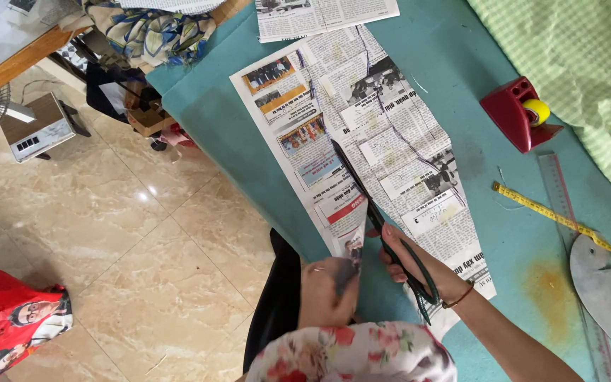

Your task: The person marks a newspaper with a pen and ruler, then uses tape to secure the paper to the table. They proceed to cut the newspaper along the marked lines using scissors, separating the sheet into smaller pieces.

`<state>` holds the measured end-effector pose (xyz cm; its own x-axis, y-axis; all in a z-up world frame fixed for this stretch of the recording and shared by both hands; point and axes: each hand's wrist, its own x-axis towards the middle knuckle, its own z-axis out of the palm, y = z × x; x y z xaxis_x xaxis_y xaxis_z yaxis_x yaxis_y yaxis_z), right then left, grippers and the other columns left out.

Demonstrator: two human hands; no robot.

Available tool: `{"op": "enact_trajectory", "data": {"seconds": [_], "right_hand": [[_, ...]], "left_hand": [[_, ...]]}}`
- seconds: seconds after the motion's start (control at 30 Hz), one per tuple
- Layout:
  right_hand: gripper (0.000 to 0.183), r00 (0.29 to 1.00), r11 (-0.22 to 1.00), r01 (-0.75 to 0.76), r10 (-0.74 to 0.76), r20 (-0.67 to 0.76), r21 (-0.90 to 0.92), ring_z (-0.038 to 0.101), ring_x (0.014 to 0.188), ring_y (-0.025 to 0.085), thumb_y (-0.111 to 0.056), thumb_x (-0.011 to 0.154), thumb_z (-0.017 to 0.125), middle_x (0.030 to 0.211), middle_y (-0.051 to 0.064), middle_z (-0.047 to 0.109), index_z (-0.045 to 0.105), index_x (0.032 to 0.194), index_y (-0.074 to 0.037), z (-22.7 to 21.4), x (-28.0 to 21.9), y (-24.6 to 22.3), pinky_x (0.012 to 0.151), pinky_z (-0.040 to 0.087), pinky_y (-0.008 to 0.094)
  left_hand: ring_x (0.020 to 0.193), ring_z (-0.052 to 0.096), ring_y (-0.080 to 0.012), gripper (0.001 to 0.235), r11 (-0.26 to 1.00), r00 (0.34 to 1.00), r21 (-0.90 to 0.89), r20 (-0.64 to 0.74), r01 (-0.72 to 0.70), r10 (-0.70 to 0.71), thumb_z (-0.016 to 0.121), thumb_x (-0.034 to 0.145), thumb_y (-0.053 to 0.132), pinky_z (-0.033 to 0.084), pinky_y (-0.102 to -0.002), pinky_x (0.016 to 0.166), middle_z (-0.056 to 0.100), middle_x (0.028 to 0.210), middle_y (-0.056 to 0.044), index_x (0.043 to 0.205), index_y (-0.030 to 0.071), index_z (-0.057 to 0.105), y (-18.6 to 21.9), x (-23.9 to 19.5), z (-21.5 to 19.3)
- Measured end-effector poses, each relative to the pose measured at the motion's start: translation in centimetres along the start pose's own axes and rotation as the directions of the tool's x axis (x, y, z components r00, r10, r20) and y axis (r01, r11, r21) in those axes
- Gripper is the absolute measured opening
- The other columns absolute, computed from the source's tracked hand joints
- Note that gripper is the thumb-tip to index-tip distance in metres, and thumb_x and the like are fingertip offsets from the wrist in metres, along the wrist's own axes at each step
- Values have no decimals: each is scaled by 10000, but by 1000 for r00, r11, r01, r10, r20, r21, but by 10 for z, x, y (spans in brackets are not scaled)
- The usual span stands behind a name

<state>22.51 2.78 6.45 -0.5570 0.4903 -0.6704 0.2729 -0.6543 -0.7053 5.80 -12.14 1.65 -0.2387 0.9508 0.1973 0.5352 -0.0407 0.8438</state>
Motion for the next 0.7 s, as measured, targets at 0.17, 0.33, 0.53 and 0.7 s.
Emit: {"op": "enact_trajectory", "data": {"seconds": [0.17,0.33,0.53,0.7], "right_hand": [[629,997,998,-69,69,-21,3,344,562,61,-579,974,431,736,-15,401,540,1319,-64,5,1,-7,470,305,226],[654,995,994,-100,101,-14,45,329,562,48,-602,960,442,739,-28,380,519,1344,-78,6,11,-2,470,296,220],[616,995,991,-96,99,-27,96,314,533,50,-573,975,441,717,-24,366,521,1331,-77,8,22,5,448,266,229],[543,992,994,-91,95,-77,54,263,520,39,-513,999,446,704,-38,324,544,1336,-98,17,23,3,446,210,224]], "left_hand": [[929,660,-175,281,805,911,-447,58,390,-409,713,913,168,530,-337,821,718,1030,-72,1143,9,693,-55,13,-56],[975,666,-103,416,685,819,-460,219,565,-530,683,916,265,532,-259,874,739,1117,-41,1255,23,665,-113,95,-158],[1111,620,-291,430,808,911,421,-207,413,-357,692,912,276,443,-484,951,690,1161,-155,1237,-2,655,-85,188,-185],[1353,479,-400,324,756,936,612,-67,-235,345,714,907,233,211,-711,1086,600,1385,-139,1219,144,698,-66,228,-122]]}}
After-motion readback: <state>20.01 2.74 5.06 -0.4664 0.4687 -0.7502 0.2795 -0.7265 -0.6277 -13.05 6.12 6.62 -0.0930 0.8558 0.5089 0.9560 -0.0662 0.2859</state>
